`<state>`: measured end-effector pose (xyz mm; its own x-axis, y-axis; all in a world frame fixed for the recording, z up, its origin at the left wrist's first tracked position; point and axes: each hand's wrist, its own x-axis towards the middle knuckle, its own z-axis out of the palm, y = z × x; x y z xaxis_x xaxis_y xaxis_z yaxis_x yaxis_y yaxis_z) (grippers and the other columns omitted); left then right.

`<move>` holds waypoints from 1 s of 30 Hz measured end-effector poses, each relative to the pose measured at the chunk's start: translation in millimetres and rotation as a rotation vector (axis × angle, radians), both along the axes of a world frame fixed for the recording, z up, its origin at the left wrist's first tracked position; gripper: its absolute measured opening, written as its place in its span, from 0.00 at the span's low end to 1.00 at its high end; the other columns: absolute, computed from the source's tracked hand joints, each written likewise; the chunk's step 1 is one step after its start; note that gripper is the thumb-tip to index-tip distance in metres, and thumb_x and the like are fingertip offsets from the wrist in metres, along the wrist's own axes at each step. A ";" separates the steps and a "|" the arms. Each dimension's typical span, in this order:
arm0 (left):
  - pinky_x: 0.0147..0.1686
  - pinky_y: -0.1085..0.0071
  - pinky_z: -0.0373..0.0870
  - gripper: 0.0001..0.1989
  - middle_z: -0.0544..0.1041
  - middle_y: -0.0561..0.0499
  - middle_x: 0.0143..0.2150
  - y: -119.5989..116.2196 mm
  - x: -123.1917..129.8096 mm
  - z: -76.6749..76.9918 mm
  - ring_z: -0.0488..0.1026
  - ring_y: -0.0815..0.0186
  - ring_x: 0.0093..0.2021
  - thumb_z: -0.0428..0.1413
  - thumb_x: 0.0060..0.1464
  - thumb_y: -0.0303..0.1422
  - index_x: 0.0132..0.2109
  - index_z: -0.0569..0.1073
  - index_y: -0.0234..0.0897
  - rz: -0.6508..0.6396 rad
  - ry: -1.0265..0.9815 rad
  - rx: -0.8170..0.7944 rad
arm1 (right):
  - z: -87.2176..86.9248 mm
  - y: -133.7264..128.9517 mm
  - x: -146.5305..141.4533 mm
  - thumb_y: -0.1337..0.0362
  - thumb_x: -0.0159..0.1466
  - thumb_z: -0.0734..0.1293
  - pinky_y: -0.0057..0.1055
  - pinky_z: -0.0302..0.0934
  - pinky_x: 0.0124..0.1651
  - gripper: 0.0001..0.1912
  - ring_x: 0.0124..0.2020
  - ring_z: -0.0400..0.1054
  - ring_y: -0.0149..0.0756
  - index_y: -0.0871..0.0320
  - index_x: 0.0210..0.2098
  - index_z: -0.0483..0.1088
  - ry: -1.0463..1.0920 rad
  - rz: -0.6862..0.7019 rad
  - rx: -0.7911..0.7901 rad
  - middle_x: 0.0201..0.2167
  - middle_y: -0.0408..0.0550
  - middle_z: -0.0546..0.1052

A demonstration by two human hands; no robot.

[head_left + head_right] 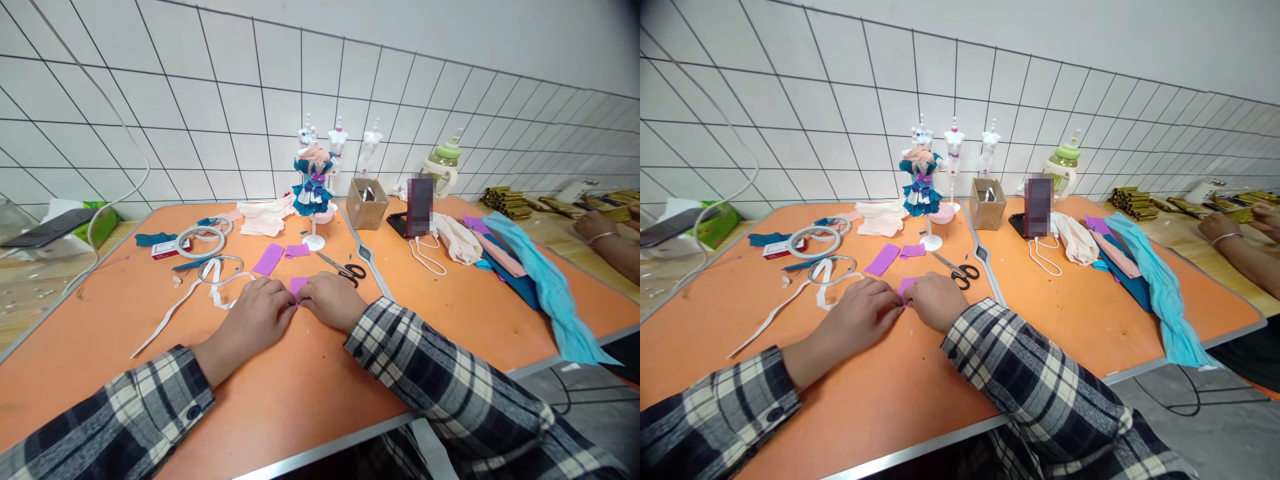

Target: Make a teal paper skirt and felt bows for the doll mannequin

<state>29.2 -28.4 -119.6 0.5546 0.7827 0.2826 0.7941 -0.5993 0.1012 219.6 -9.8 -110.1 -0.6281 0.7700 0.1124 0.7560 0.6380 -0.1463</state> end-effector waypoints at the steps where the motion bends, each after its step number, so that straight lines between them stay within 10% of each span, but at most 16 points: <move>1: 0.41 0.60 0.65 0.10 0.77 0.47 0.34 1.1 0.4 -1.5 0.71 0.57 0.39 0.52 0.60 0.32 0.37 0.78 0.38 -0.002 0.017 -0.006 | 0.0 -0.3 -0.3 0.63 0.68 0.63 0.30 0.55 0.37 0.10 0.41 0.69 0.38 0.52 0.40 0.77 0.002 -0.011 -0.001 0.37 0.45 0.79; 30: 0.41 0.59 0.63 0.12 0.79 0.47 0.32 2.7 -3.3 1.5 0.71 0.57 0.38 0.52 0.61 0.34 0.37 0.80 0.39 -0.012 0.082 0.023 | 0.0 -4.4 -5.2 0.62 0.68 0.62 0.30 0.56 0.37 0.10 0.41 0.69 0.39 0.53 0.42 0.76 -0.005 -0.113 -0.018 0.36 0.48 0.79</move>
<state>25.9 -25.7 -118.1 0.5857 0.7699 0.2535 0.7921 -0.6100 0.0224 214.4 -14.2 -110.1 -0.5377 0.8377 0.0949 0.8236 0.5460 -0.1532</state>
